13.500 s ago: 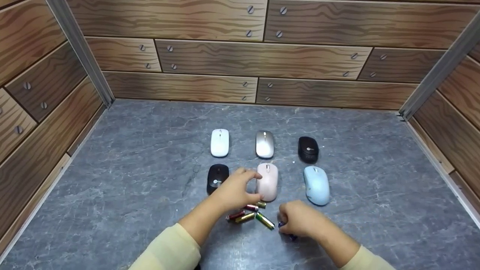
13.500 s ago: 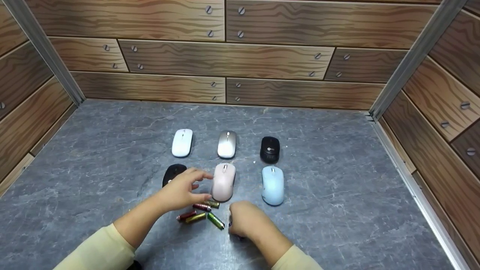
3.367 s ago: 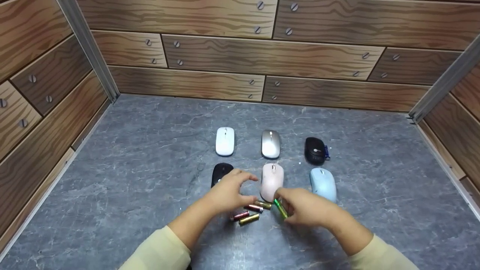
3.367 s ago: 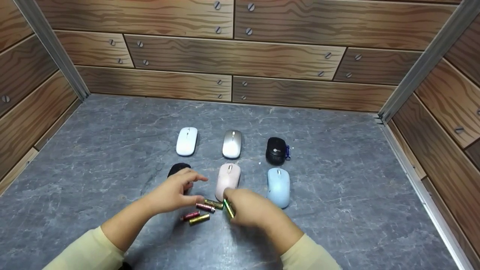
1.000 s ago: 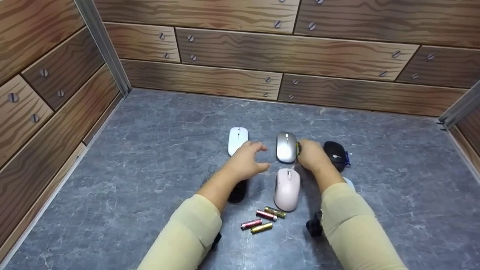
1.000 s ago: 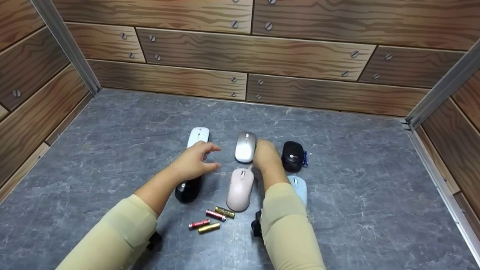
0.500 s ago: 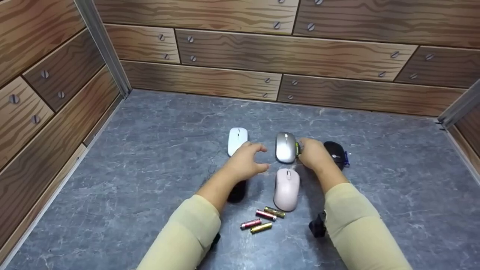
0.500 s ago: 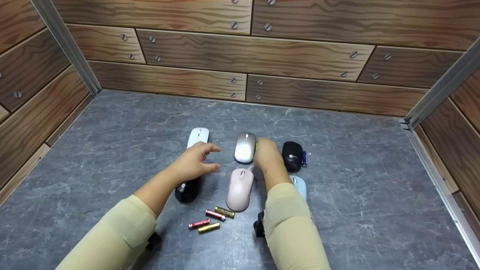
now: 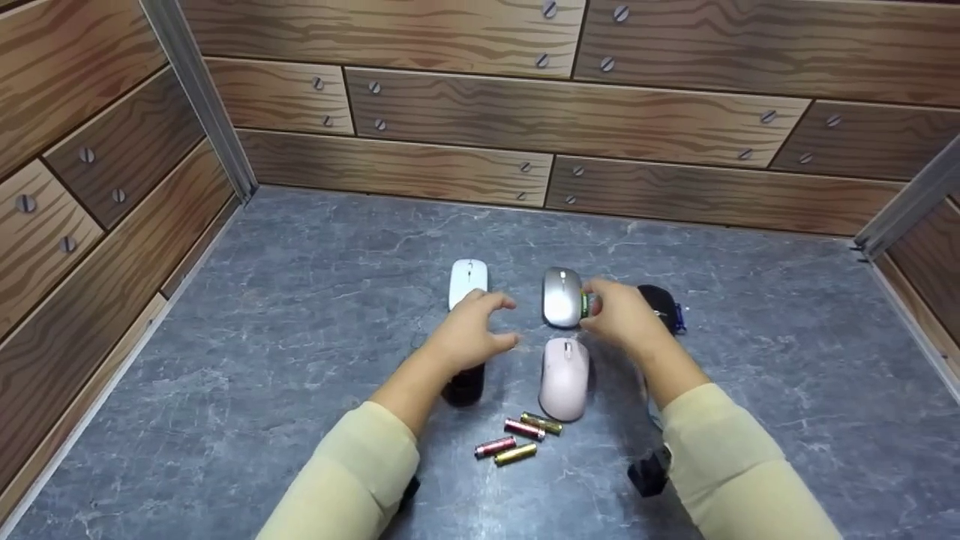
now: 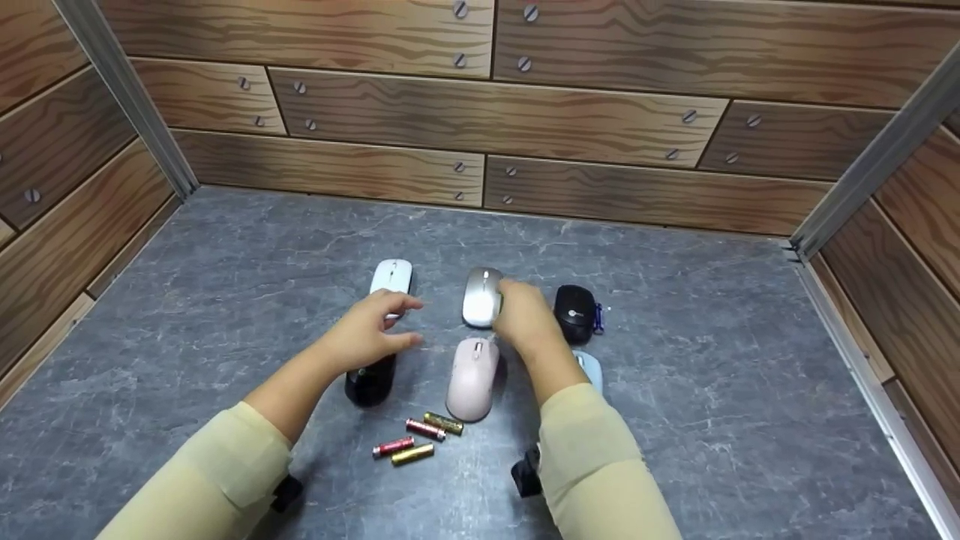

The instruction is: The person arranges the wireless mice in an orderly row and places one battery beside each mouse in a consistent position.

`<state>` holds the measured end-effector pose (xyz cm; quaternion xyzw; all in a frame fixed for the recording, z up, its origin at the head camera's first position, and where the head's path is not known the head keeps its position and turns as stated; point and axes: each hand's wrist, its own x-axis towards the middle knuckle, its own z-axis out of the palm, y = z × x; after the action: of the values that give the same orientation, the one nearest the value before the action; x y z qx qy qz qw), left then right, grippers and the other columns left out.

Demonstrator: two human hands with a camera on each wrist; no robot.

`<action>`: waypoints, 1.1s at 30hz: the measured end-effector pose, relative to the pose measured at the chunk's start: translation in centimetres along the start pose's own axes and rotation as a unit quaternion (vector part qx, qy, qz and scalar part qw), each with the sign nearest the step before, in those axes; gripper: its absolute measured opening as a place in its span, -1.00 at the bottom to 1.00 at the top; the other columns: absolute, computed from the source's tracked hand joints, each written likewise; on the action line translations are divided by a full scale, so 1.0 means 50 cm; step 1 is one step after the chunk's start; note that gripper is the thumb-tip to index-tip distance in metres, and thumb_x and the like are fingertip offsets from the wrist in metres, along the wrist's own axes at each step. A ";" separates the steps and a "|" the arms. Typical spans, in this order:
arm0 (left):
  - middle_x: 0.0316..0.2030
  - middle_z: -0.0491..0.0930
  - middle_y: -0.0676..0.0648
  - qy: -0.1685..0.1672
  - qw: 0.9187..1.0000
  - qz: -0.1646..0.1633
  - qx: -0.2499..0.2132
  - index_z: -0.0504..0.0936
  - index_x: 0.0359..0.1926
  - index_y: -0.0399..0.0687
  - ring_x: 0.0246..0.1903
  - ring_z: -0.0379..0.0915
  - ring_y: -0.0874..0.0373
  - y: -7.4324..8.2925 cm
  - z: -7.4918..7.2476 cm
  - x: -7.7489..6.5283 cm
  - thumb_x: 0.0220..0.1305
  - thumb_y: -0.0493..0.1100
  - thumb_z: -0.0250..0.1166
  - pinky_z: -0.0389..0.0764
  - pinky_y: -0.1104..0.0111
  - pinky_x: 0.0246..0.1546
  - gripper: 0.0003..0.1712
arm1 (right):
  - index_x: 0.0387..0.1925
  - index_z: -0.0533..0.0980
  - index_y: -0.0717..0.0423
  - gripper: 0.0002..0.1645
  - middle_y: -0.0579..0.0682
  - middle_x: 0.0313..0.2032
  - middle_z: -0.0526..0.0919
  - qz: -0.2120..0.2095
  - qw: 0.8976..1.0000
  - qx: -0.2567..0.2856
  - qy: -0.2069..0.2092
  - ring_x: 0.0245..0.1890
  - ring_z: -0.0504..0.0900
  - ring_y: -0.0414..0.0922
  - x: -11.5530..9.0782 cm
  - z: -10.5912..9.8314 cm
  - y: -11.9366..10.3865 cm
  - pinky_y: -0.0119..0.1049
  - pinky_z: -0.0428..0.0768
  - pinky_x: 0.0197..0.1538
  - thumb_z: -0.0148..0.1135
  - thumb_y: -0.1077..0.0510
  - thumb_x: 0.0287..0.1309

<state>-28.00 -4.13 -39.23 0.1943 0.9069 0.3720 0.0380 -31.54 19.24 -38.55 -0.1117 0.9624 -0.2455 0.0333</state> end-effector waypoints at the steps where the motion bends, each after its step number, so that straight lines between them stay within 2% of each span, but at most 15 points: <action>1: 0.00 0.42 -0.16 0.003 1.000 0.003 0.000 0.47 0.06 -0.13 0.02 0.37 -0.04 -0.001 -0.002 -0.004 0.07 -0.08 0.32 0.35 0.18 0.09 -0.49 | 0.03 0.41 0.33 -0.42 0.06 -0.44 0.54 -0.005 1.000 0.004 -0.004 -0.45 0.48 -0.05 -0.005 0.000 -0.004 -0.21 0.49 -0.35 0.29 0.29 -0.12; 7: 0.00 0.42 -0.14 0.003 1.000 -0.012 -0.004 0.46 0.09 -0.07 -0.02 0.38 -0.04 -0.002 -0.015 -0.029 0.10 -0.03 0.30 0.39 0.17 0.03 -0.47 | 0.01 0.43 0.33 -0.44 0.13 -0.38 0.60 -0.043 0.999 0.014 -0.021 -0.38 0.54 -0.05 -0.042 -0.002 -0.034 -0.19 0.54 -0.27 0.31 0.29 -0.12; 11: -0.01 0.42 -0.11 0.004 1.000 -0.016 -0.002 0.47 0.09 -0.03 0.01 0.38 -0.03 0.002 -0.020 -0.039 0.10 -0.03 0.30 0.40 0.18 0.04 -0.49 | -0.04 0.46 0.28 -0.50 0.08 -0.40 0.60 -0.063 0.998 0.015 -0.028 -0.38 0.54 -0.08 -0.067 -0.001 -0.058 -0.21 0.55 -0.29 0.33 0.29 -0.11; 20: -0.08 0.47 -0.09 0.003 1.000 0.026 0.003 0.49 0.05 -0.07 -0.10 0.42 0.02 0.018 -0.014 -0.077 0.07 -0.06 0.32 0.46 0.21 -0.09 -0.51 | -0.09 0.50 0.23 -0.53 -0.01 -0.46 0.55 -0.115 0.992 0.026 -0.050 -0.44 0.49 -0.16 -0.124 0.016 -0.099 -0.31 0.52 -0.34 0.34 0.31 -0.16; 25: -0.09 0.47 -0.08 0.000 0.999 0.044 0.004 0.49 0.04 -0.09 -0.12 0.42 0.03 0.019 -0.005 -0.101 0.05 -0.06 0.33 0.46 0.21 -0.08 -0.49 | -0.12 0.51 0.26 -0.56 -0.05 -0.49 0.55 -0.151 0.986 0.022 -0.060 -0.45 0.50 -0.16 -0.157 0.034 -0.110 -0.36 0.51 -0.36 0.30 0.34 -0.18; 30: -0.09 0.46 -0.05 -0.006 0.999 0.048 0.002 0.49 0.06 -0.07 -0.14 0.42 0.04 0.022 0.000 -0.123 0.05 -0.05 0.33 0.47 0.26 -0.11 -0.48 | -0.12 0.51 0.25 -0.55 -0.09 -0.48 0.53 -0.162 0.983 0.012 -0.086 -0.45 0.48 -0.21 -0.188 0.057 -0.120 -0.37 0.52 -0.33 0.33 0.31 -0.18; 33: -0.13 0.47 -0.03 -0.002 0.998 0.056 0.001 0.49 0.05 -0.06 -0.17 0.41 0.07 0.023 0.004 -0.130 0.05 -0.05 0.34 0.48 0.29 -0.15 -0.49 | -0.16 0.51 0.24 -0.56 -0.09 -0.51 0.52 -0.190 0.978 0.002 -0.089 -0.48 0.45 -0.23 -0.202 0.074 -0.123 -0.36 0.51 -0.35 0.36 0.30 -0.21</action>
<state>-21.57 -5.74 -39.05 0.2453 0.8948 0.3725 0.0191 -20.04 14.61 -38.77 -0.3141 0.9162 -0.2382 0.0719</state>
